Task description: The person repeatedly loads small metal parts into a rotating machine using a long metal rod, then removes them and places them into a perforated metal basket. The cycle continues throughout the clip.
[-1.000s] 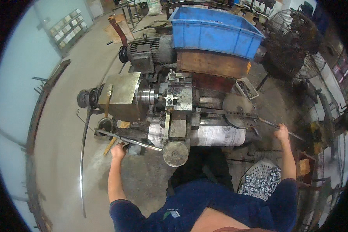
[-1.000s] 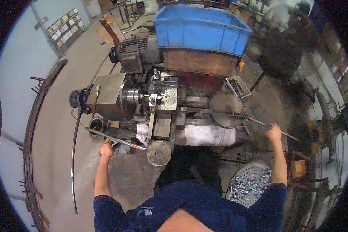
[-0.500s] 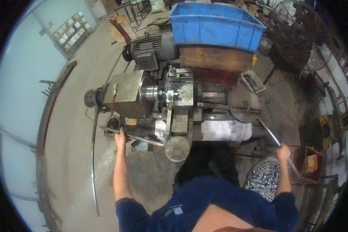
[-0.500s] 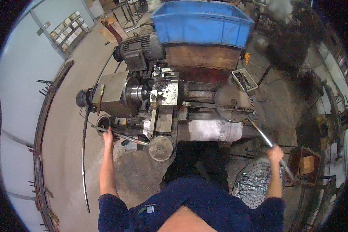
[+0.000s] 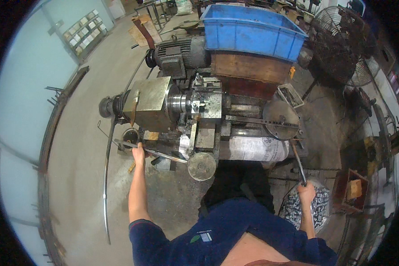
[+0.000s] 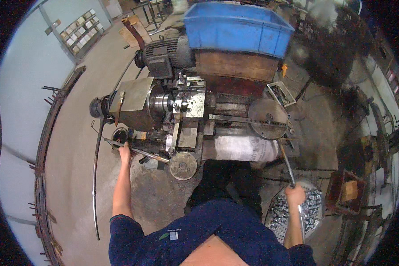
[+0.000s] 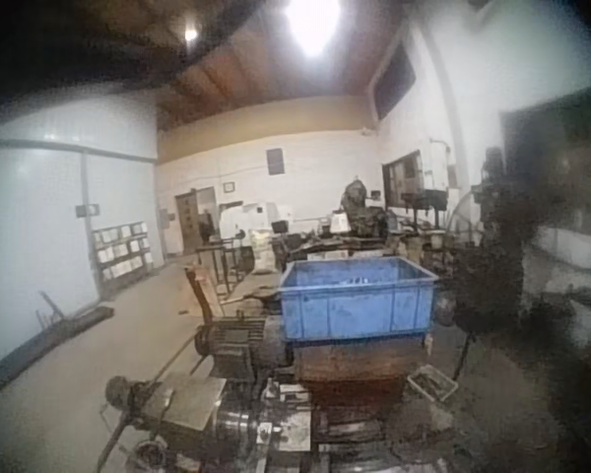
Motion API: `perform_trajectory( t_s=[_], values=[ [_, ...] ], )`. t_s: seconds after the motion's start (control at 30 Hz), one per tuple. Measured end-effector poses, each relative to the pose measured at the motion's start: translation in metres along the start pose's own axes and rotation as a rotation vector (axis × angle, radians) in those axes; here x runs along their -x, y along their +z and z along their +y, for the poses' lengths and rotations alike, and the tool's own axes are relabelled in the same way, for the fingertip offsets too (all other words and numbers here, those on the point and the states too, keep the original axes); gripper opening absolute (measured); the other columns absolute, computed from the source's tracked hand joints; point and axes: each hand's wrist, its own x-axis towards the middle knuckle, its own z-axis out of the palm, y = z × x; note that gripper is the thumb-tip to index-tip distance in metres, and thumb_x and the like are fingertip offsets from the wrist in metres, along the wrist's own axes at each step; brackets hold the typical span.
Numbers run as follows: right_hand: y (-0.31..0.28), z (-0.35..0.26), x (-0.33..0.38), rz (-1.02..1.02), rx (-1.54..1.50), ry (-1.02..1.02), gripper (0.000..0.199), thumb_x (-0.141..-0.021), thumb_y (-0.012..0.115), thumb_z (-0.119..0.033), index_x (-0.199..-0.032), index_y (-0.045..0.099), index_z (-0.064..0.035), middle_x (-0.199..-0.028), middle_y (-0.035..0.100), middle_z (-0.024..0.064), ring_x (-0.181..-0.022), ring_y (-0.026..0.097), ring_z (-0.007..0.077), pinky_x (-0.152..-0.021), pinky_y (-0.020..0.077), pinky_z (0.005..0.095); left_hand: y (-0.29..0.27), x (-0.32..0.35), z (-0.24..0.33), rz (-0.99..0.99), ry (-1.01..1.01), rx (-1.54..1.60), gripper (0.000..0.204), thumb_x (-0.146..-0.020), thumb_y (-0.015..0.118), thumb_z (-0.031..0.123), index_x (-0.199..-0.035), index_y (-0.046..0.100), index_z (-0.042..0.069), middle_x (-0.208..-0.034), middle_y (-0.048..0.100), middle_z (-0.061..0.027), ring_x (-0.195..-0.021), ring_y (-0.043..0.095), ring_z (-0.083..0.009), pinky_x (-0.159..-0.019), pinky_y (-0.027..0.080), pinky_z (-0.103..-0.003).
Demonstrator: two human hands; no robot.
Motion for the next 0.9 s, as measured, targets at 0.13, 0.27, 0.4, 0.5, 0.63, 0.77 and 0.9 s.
perform_trajectory(
  t_s=[0.13,0.27,0.4,0.5,0.63,0.77,0.9],
  values=[
    [-0.016,-0.013,0.01,-0.033,-0.039,0.015,0.029,-0.06,0.055,-0.028,-0.08,0.06,-0.0062,-0.076,0.06,0.0214,-0.074,0.056,0.0405,-0.067,0.0448,0.0464,0.0,-0.005,-0.002,-0.027,-0.034,0.008,0.036,-0.084,0.048,0.027,-0.072,0.048,-0.007,-0.058,0.055,-0.0143,-0.042,0.057,-0.0262,-0.035,0.048,-0.034],
    [-0.004,0.003,-0.004,0.011,0.024,-0.048,0.038,-0.057,0.061,-0.035,-0.083,0.06,-0.0079,-0.073,0.058,0.0184,-0.071,0.057,0.0377,-0.063,0.0455,0.0449,-0.005,-0.004,0.004,-0.057,-0.117,-0.059,0.039,-0.085,0.047,0.03,-0.073,0.047,-0.008,-0.059,0.055,-0.015,-0.044,0.058,-0.0288,-0.035,0.049,-0.035],
    [-0.005,0.028,-0.063,0.152,0.25,-0.175,0.03,-0.06,0.061,-0.029,-0.081,0.057,-0.008,-0.07,0.059,0.0137,-0.065,0.057,0.0334,-0.059,0.0457,0.0434,-0.012,-0.006,0.001,-0.082,-0.151,-0.111,0.04,-0.085,0.046,0.033,-0.08,0.047,-0.007,-0.06,0.055,-0.0147,-0.043,0.059,-0.0284,-0.034,0.049,-0.033],
    [0.004,0.058,-0.155,0.224,0.354,-0.278,0.048,-0.061,0.066,-0.033,-0.102,0.058,-0.0086,-0.091,0.058,0.0116,-0.086,0.055,0.0288,-0.075,0.0433,0.0426,0.002,-0.001,0.009,-0.092,-0.167,-0.077,0.041,-0.086,0.045,0.033,-0.082,0.048,-0.007,-0.062,0.056,-0.015,-0.042,0.058,-0.0269,-0.034,0.049,-0.032],
    [0.0,0.015,-0.22,0.277,0.361,0.009,0.053,-0.067,0.058,-0.023,-0.117,0.049,-0.0074,-0.113,0.052,0.0126,-0.107,0.046,0.0287,-0.088,0.0353,0.0445,0.008,0.01,0.024,-0.209,-0.178,0.019,0.042,-0.087,0.044,0.035,-0.087,0.051,-0.007,-0.066,0.059,-0.0165,-0.046,0.059,-0.0227,-0.037,0.048,-0.028],
    [0.015,-0.056,-0.167,0.469,0.099,-0.387,0.068,-0.06,0.063,-0.017,-0.123,0.042,-0.0015,-0.125,0.043,0.0191,-0.118,0.037,0.0344,-0.1,0.0263,0.0421,-0.031,0.017,-0.002,-0.221,-0.14,0.278,0.043,-0.087,0.046,0.039,-0.093,0.053,-0.003,-0.072,0.06,-0.0146,-0.056,0.06,-0.0193,-0.046,0.046,-0.025],
    [0.043,-0.057,-0.082,0.146,-0.366,-0.469,0.072,-0.055,0.062,-0.013,-0.124,0.042,-0.004,-0.131,0.036,0.0216,-0.12,0.034,0.0364,-0.098,0.0312,0.0402,-0.046,-0.004,-0.079,-0.255,-0.056,-0.49,0.052,-0.081,0.054,0.042,-0.105,0.052,-0.004,-0.08,0.062,-0.0138,-0.067,0.061,-0.0216,-0.057,0.047,-0.029]
  ],
)
